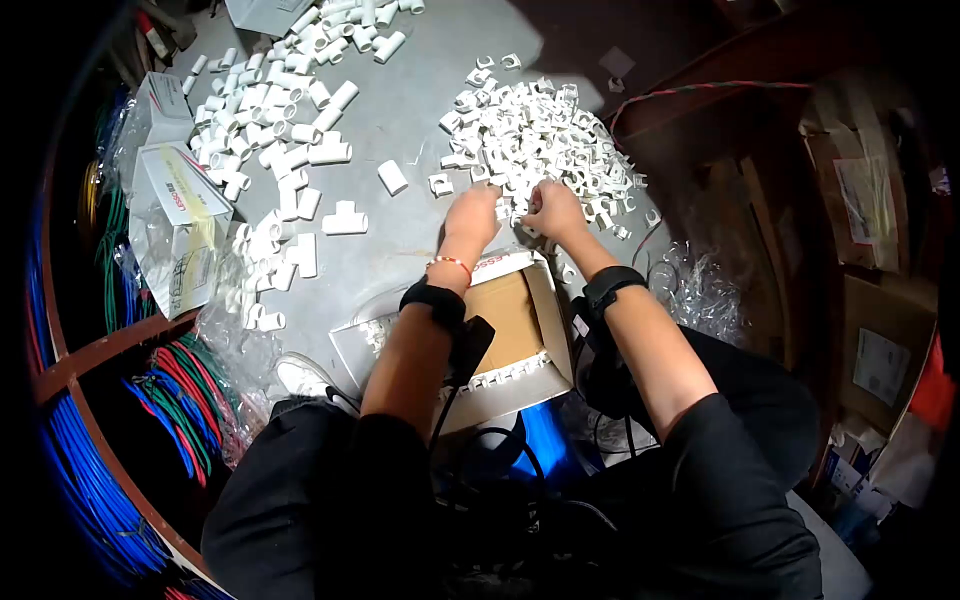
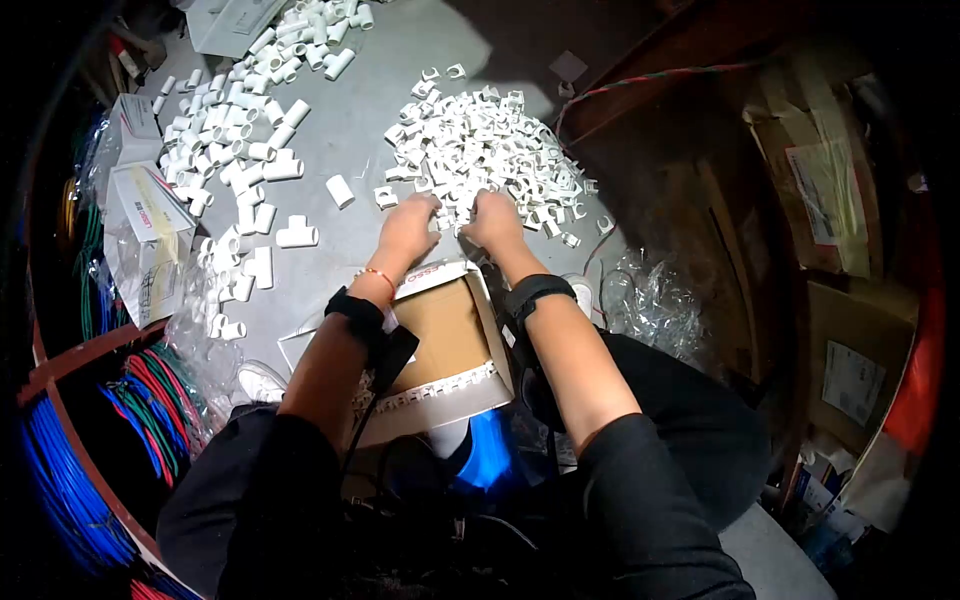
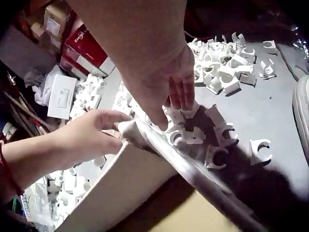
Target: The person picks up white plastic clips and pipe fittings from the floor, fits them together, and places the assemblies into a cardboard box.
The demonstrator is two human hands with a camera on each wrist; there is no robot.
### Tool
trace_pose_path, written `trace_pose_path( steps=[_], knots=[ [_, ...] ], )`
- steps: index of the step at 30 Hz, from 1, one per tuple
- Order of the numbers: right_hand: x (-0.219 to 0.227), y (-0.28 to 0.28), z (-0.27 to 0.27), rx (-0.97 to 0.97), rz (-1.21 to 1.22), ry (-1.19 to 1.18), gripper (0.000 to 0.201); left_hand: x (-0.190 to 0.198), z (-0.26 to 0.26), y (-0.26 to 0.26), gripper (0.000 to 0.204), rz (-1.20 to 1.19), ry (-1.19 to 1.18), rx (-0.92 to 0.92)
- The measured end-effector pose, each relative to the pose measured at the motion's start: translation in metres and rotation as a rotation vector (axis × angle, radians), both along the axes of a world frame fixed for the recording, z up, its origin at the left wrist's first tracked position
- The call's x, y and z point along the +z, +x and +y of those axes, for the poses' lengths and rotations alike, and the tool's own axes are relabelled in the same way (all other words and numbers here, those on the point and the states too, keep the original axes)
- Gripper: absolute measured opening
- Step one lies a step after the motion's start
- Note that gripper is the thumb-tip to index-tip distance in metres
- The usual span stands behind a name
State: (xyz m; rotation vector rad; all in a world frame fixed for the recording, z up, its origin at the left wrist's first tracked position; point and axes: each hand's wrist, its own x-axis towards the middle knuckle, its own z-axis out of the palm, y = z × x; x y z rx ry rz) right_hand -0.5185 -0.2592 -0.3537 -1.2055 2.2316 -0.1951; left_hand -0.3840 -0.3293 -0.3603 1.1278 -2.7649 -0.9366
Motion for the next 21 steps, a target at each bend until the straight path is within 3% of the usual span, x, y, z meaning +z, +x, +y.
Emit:
trace_pose_path(
  steps=[5, 9, 12, 15, 16, 21],
  knots=[
    [-0.004, 0.01, 0.005, -0.056, 0.024, -0.078, 0.036, -0.011, 0.008, -0.015, 0.023, -0.205, -0.099, -0.065],
    [-0.015, 0.009, 0.014, 0.099, 0.121, -0.232, 0.018, -0.022, 0.011, -0.017, 0.01, -0.104, -0.236, -0.077],
    [-0.014, 0.004, 0.019, 0.156, 0.118, -0.272, 0.013, -0.021, 0.005, -0.015, 0.01, -0.124, -0.168, -0.066],
    [-0.01, -0.003, 0.021, 0.005, -0.007, -0.25, 0.007, -0.016, -0.001, -0.008, 0.022, -0.05, -0.068, 0.063],
    [-0.01, -0.004, 0.021, -0.071, -0.055, -0.374, 0.006, -0.011, -0.005, -0.001, 0.023, 0.069, -0.042, 0.031],
    [0.013, -0.003, 0.005, -0.256, -0.723, -0.413, 0.018, 0.034, -0.021, 0.019, 0.022, 0.217, 0.313, 0.071]
  ],
)
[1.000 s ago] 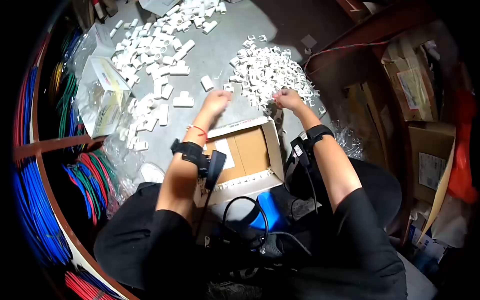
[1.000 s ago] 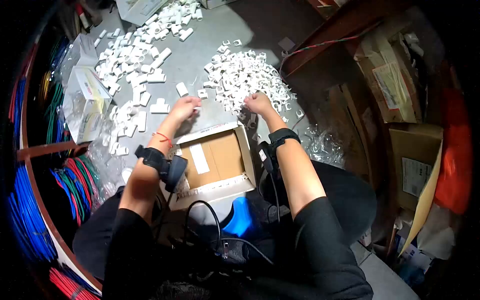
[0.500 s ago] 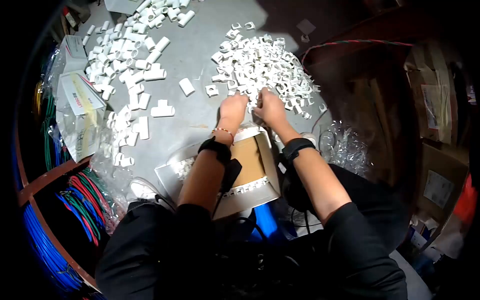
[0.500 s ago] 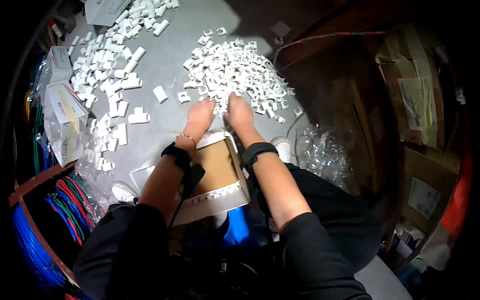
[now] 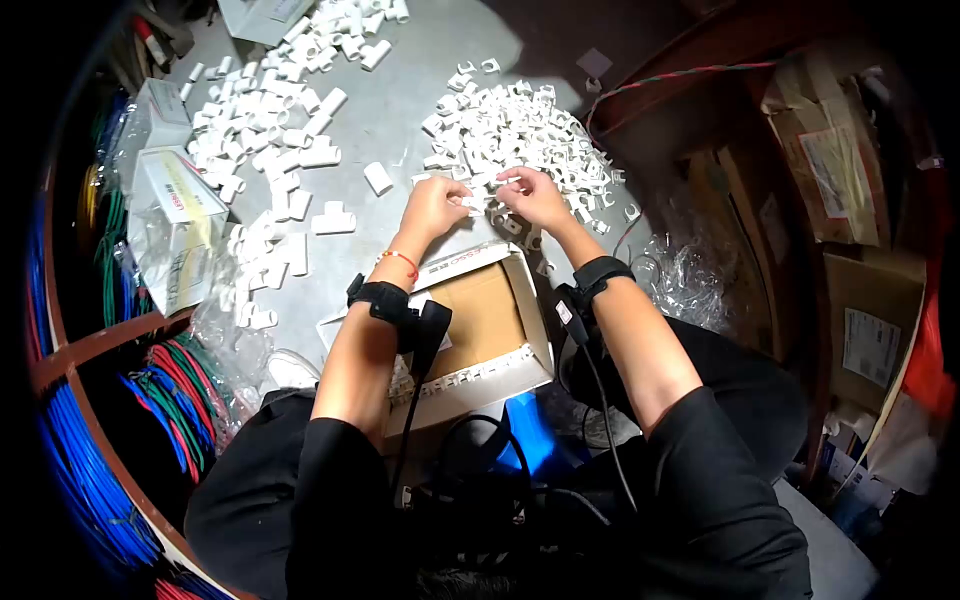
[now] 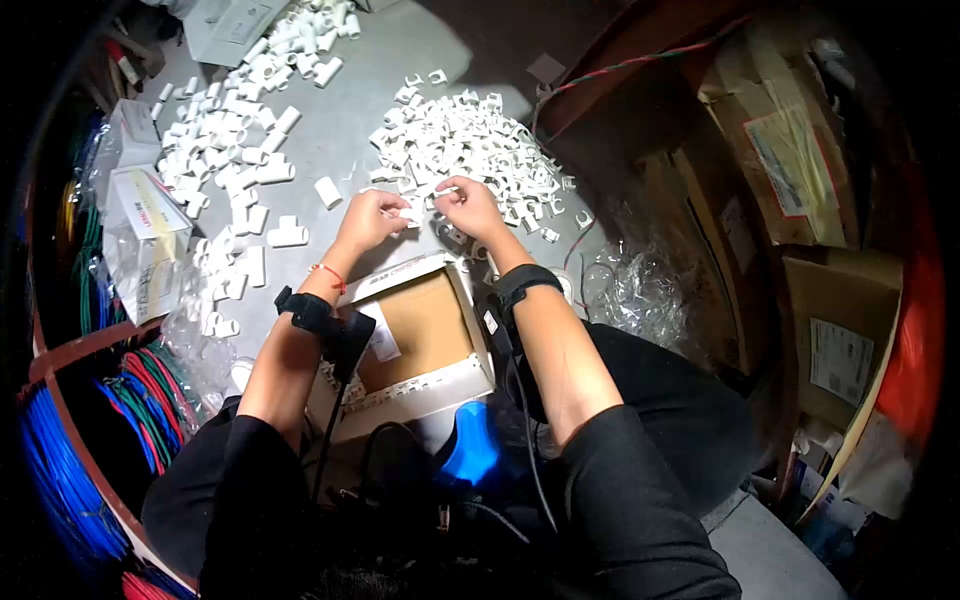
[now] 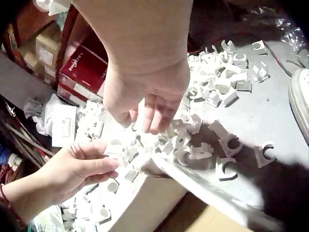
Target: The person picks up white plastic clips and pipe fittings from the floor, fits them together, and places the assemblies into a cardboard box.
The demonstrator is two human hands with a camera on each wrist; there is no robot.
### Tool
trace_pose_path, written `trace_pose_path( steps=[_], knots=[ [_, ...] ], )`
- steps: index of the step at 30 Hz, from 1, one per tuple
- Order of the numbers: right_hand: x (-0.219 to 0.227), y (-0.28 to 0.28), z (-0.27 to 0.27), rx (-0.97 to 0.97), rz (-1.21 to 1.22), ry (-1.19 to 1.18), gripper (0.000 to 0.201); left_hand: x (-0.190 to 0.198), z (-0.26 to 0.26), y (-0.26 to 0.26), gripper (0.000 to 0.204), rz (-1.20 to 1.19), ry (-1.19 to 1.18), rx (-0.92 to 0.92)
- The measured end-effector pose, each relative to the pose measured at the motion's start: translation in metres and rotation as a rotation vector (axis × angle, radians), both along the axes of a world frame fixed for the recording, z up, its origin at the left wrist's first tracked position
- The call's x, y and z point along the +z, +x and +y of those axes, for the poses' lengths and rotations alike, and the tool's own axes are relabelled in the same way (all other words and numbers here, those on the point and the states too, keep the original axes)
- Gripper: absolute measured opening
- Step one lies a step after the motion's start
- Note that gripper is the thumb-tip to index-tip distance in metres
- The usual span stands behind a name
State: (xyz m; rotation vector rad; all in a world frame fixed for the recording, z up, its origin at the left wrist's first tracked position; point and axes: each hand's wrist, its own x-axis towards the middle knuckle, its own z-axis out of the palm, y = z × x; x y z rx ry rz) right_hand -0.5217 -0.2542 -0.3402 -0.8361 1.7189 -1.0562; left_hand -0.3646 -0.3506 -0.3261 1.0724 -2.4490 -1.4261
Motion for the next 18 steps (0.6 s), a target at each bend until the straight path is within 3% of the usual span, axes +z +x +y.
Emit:
trace_pose_path(
  steps=[3, 4, 8, 11, 15, 18],
  knots=[
    [0.041, 0.014, -0.011, 0.136, -0.329, 0.072, 0.025, 0.034, -0.001, 0.019, 0.022, 0.125, 0.182, 0.071],
    [0.054, 0.019, -0.014, 0.195, -0.358, 0.053, 0.025, 0.051, -0.001, 0.025, 0.022, 0.103, 0.106, 0.071],
    [0.098, 0.045, -0.018, 0.237, -0.325, -0.066, 0.026, 0.094, -0.001, 0.055, 0.021, 0.183, 0.17, 0.066],
    [0.135, 0.059, -0.015, 0.266, -0.432, -0.085, 0.024, 0.138, 0.01, 0.077, 0.021, 0.235, 0.244, 0.076],
    [0.184, 0.076, -0.006, 0.327, -0.572, -0.143, 0.025, 0.203, 0.036, 0.103, 0.022, 0.35, 0.393, 0.226],
    [0.215, 0.088, 0.006, 0.307, -0.617, -0.199, 0.021, 0.233, 0.046, 0.123, 0.017, 0.328, 0.379, 0.269]
  ],
)
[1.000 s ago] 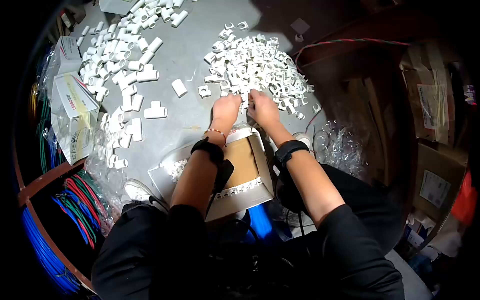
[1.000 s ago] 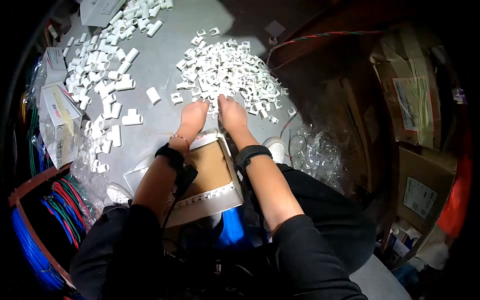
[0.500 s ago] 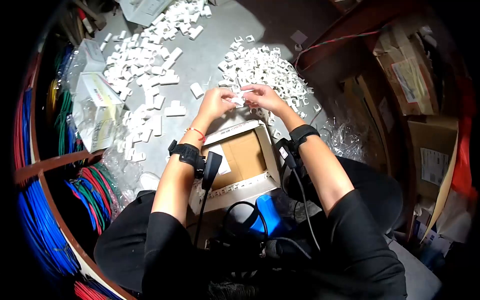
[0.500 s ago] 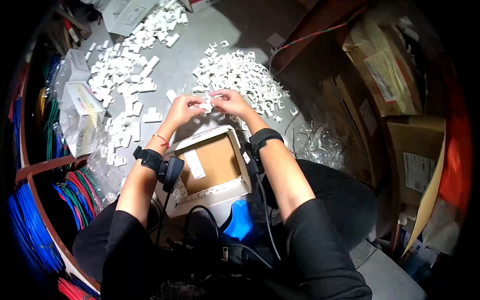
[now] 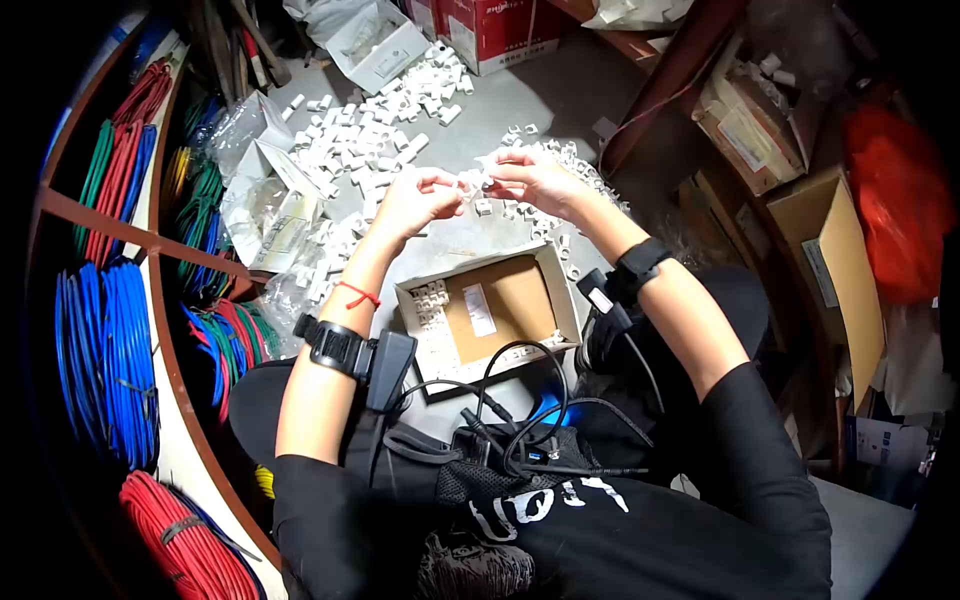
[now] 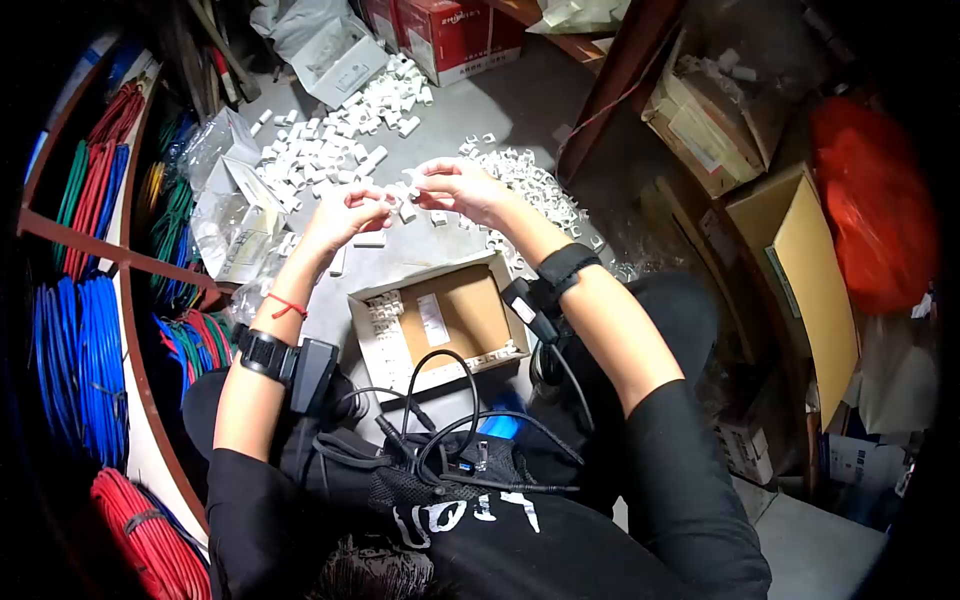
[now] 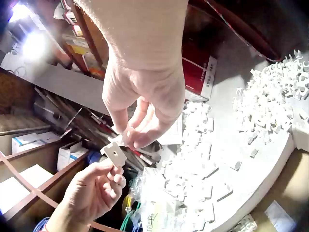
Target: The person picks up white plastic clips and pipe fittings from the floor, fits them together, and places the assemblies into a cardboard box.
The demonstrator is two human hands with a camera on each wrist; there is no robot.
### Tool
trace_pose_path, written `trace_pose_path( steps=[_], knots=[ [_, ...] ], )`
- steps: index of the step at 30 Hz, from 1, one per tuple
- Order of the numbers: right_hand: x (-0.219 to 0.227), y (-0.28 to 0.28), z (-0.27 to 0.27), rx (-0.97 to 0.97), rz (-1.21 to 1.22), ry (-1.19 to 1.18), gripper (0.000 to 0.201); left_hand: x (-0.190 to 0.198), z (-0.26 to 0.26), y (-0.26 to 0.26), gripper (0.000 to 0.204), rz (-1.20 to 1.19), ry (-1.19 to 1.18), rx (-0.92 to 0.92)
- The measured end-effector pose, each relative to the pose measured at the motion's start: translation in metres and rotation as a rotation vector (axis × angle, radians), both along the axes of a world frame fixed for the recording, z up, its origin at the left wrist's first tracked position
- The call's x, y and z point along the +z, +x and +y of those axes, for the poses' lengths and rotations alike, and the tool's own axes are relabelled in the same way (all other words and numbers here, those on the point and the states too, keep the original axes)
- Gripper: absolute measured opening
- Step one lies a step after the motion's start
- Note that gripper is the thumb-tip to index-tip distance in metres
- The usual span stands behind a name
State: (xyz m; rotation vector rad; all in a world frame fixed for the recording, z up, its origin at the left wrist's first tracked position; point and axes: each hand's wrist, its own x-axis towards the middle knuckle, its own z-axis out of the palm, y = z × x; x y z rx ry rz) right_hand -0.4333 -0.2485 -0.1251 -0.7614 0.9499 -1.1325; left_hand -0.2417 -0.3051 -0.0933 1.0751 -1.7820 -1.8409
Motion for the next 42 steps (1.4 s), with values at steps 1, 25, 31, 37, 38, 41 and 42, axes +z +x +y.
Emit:
trace_pose_path(
  steps=[1, 25, 31, 37, 38, 41, 42],
  knots=[
    [0.01, 0.004, 0.007, -0.019, -0.025, 0.004, 0.018, 0.01, 0.006, 0.006, 0.017, 0.001, 0.015, 0.023],
    [0.064, 0.052, 0.057, -0.07, 0.122, -0.1, 0.019, 0.044, 0.054, 0.048, 0.022, 0.105, 0.047, 0.092],
    [0.064, 0.054, 0.058, -0.08, 0.132, -0.105, 0.021, 0.048, 0.054, 0.046, 0.024, 0.114, 0.113, 0.109],
    [0.06, 0.054, 0.058, -0.121, 0.051, -0.051, 0.022, 0.044, 0.054, 0.046, 0.027, 0.151, 0.124, 0.061],
    [0.06, 0.054, 0.058, -0.123, 0.045, -0.036, 0.022, 0.043, 0.055, 0.046, 0.028, 0.155, 0.124, 0.057],
    [0.057, 0.057, 0.06, -0.127, 0.031, 0.0, 0.021, 0.044, 0.057, 0.044, 0.031, 0.13, 0.182, 0.089],
    [0.056, 0.058, 0.061, -0.108, 0.034, -0.028, 0.019, 0.044, 0.058, 0.043, 0.031, 0.126, 0.193, 0.095]
  ],
)
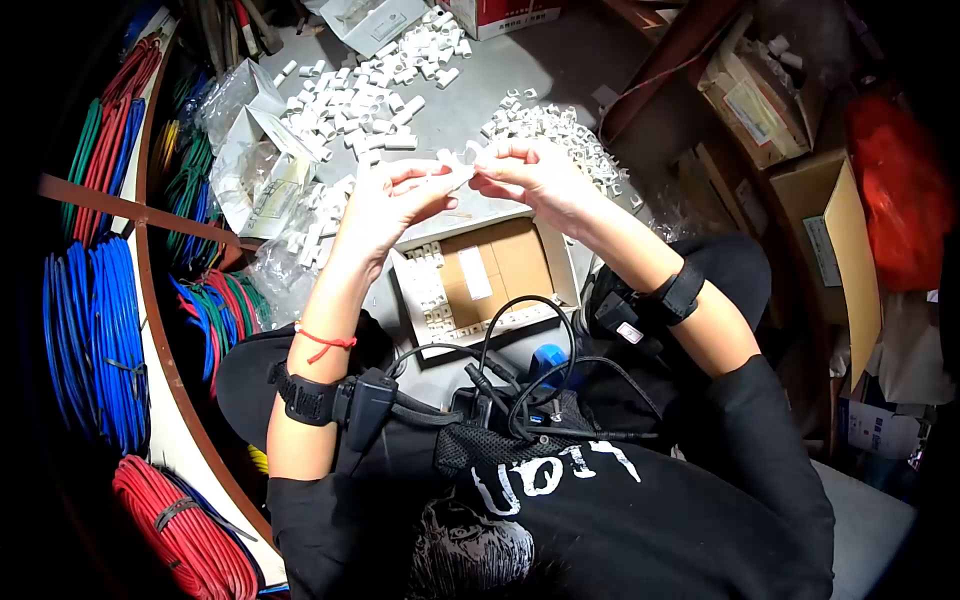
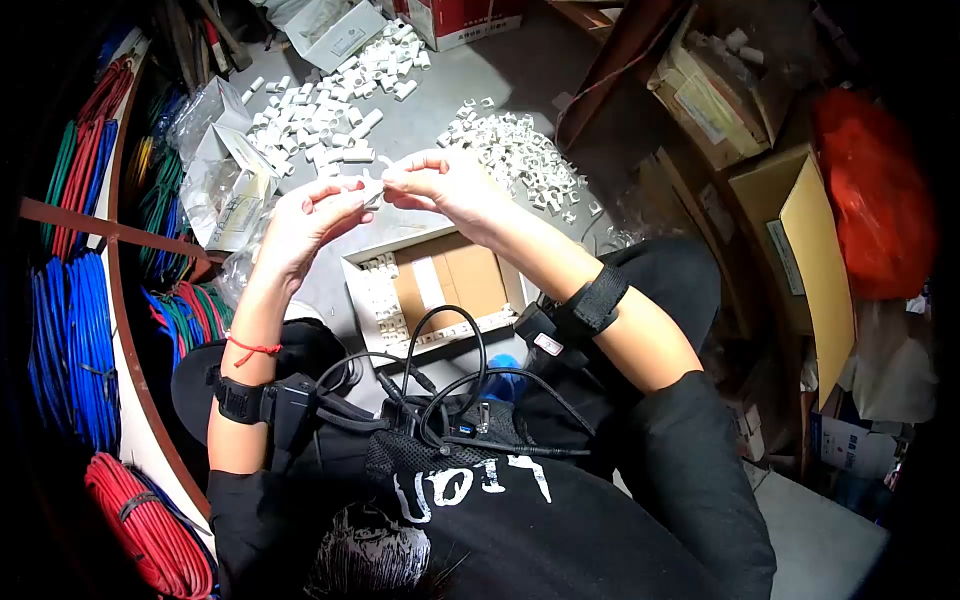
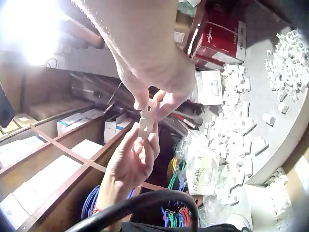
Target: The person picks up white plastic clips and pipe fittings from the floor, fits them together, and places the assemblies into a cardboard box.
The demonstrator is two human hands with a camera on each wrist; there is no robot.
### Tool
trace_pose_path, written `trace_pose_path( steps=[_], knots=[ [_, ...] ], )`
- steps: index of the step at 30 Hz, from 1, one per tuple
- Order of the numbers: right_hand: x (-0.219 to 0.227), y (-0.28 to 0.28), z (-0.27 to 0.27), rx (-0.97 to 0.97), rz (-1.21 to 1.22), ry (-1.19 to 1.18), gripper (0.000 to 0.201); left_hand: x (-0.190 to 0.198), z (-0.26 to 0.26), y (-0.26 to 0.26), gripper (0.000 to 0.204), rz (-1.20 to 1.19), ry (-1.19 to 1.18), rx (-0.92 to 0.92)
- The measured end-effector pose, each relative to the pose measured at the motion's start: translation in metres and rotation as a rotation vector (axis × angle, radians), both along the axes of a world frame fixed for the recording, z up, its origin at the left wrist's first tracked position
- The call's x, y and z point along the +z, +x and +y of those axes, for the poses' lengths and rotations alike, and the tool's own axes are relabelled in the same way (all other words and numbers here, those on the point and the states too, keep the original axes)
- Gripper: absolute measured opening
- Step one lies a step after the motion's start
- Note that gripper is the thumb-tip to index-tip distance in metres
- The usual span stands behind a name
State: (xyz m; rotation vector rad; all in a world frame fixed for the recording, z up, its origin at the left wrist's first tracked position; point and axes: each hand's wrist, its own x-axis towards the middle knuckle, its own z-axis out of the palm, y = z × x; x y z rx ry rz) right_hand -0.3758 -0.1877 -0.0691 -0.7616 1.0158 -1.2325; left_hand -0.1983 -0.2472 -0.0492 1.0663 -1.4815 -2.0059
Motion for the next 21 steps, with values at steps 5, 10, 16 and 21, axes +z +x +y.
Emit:
trace_pose_path(
  steps=[5, 10, 16, 21],
  knots=[
    [-0.003, 0.005, 0.002, 0.012, -0.004, 0.047, 0.016, -0.002, 0.002, -0.001, 0.03, -0.068, 0.021, 0.01],
    [-0.007, 0.007, 0.003, 0.019, 0.005, 0.069, 0.017, -0.008, 0.001, 0.0, 0.028, -0.115, -0.044, -0.014],
    [-0.01, 0.009, 0.006, 0.024, 0.019, 0.026, 0.018, -0.015, -0.001, 0.0, 0.027, -0.118, -0.058, -0.007],
    [-0.007, 0.011, 0.008, 0.022, 0.097, 0.022, 0.018, -0.012, 0.0, 0.0, 0.025, -0.139, -0.116, -0.028]
  ],
)
